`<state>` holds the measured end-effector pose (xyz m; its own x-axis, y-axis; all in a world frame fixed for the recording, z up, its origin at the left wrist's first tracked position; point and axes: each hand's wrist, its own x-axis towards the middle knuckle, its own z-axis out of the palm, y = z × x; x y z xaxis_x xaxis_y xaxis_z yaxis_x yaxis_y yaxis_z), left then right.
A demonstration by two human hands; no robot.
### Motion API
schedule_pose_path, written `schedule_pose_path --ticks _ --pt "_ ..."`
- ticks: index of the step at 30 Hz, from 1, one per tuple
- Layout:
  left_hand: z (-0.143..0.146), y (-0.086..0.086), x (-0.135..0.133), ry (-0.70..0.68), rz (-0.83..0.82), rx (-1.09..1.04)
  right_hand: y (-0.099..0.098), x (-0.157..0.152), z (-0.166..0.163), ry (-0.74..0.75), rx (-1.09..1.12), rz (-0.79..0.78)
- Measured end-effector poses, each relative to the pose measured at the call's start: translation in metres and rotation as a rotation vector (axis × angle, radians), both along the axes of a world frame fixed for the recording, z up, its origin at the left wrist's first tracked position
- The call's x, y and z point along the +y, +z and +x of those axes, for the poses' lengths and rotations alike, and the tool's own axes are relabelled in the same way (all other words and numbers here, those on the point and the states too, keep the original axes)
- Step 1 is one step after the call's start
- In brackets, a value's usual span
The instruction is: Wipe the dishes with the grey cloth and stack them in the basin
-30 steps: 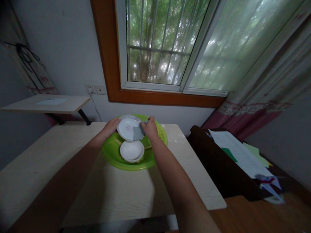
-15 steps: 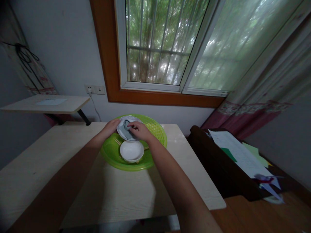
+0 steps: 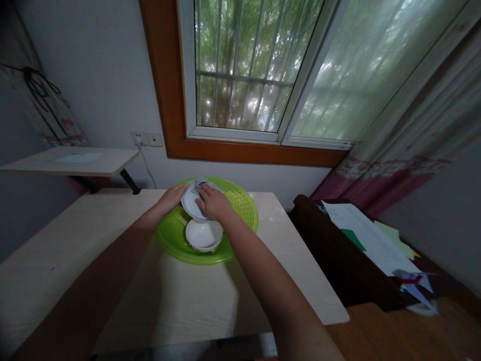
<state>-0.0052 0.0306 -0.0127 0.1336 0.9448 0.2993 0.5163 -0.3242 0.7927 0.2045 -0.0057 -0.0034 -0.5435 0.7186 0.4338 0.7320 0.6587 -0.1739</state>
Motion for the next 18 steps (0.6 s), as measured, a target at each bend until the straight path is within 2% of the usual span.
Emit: schedule_pose_path --ticks 6,10,13,18 --pt "-0.002 0.006 -0.004 0.125 0.026 -0.027 0.015 -0.004 -0.001 -0.288 -0.014 0.030" --pt "-0.003 0.010 -0.010 0.185 0.054 -0.040 0.022 -0.010 0.000 -0.367 -0.071 0.019" --pt "-0.004 0.011 -0.009 0.214 0.068 -0.064 0.023 -0.014 0.004 -0.270 -0.070 -0.003" --pt "-0.005 0.005 -0.003 0.195 0.063 -0.098 0.020 -0.018 0.007 0.102 0.007 -0.120"
